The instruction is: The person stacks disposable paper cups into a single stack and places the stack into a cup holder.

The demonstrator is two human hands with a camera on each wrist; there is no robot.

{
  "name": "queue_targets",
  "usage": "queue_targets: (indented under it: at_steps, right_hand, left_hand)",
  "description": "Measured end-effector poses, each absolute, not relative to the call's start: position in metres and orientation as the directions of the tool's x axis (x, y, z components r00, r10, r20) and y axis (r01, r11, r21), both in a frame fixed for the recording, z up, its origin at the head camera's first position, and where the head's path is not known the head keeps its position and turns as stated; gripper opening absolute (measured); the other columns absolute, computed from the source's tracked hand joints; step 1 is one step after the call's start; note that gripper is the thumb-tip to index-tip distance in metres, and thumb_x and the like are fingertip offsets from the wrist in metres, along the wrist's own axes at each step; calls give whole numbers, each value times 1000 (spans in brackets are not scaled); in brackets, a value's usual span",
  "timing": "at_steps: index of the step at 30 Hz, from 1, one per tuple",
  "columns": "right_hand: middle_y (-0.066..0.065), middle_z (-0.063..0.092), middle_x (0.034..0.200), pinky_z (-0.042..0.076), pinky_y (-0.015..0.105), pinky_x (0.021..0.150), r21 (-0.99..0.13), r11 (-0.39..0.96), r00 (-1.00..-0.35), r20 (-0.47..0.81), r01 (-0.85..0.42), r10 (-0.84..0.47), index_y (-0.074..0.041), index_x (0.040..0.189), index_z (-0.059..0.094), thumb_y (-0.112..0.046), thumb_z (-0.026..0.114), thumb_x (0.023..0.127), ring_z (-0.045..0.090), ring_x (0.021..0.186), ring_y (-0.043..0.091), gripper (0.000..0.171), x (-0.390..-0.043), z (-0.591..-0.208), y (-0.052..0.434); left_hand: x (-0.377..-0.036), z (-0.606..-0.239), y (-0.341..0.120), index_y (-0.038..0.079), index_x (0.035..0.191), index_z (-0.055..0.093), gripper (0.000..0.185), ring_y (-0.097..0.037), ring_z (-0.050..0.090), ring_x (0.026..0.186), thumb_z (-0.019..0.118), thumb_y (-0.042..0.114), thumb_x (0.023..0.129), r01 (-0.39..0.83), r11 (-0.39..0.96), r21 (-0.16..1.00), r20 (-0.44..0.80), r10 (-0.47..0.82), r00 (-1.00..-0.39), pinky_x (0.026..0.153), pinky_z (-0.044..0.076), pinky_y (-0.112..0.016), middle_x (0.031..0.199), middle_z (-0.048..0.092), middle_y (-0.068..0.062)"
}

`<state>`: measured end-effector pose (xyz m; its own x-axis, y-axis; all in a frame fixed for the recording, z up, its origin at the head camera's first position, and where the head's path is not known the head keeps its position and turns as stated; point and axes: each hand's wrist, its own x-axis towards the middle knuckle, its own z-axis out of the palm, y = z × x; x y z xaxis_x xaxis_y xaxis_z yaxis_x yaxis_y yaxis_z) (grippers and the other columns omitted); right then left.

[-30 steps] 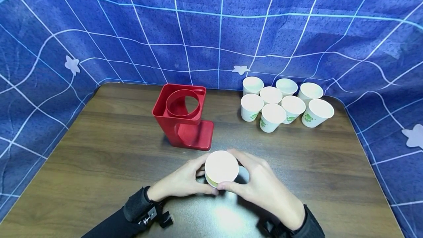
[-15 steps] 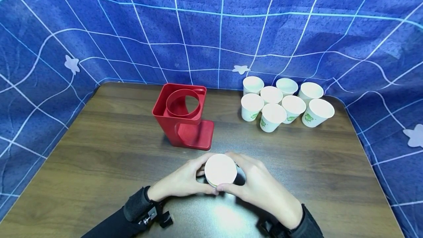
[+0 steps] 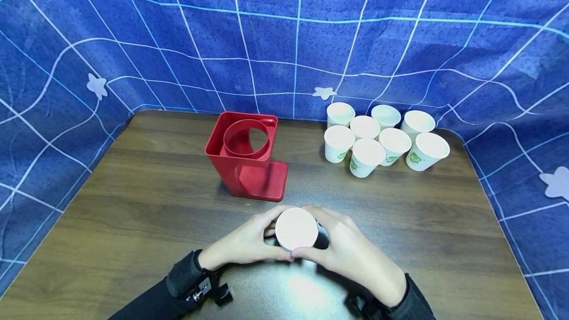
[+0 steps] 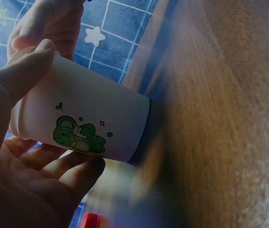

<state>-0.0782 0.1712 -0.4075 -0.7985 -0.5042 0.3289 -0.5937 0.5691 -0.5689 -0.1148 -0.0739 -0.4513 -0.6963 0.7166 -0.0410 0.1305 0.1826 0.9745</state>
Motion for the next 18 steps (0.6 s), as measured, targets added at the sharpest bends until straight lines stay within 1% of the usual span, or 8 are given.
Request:
queue_targets:
  at_steps: [6,13,18]
  right_hand:
    - [-7,71,122,62,39,90,-573,569,-800,319,-590,-509,-16,129,67,-41,89,80,69,109,11,59,-79,-409,171]
    - [-7,70,125,61,40,93,-585,578,-810,281,-569,-514,-16,132,65,-41,88,81,68,113,11,61,-78,-410,172]
    - [-5,68,130,60,42,97,-561,601,-806,239,-570,-542,-16,137,62,-44,84,85,67,119,13,63,-78,-406,175]
  left_hand:
    - [-115,-451,-73,32,145,48,77,-7,57,132,89,16,82,136,171,976,-27,714,-700,110,47,-23,144,57,7]
    - [-114,-451,-73,31,146,47,78,-8,57,133,89,13,82,138,163,977,-21,715,-699,111,47,-23,145,56,6]
    - [-114,-451,-73,27,147,47,80,-9,56,134,90,18,81,162,151,975,4,718,-696,110,47,-23,146,55,4]
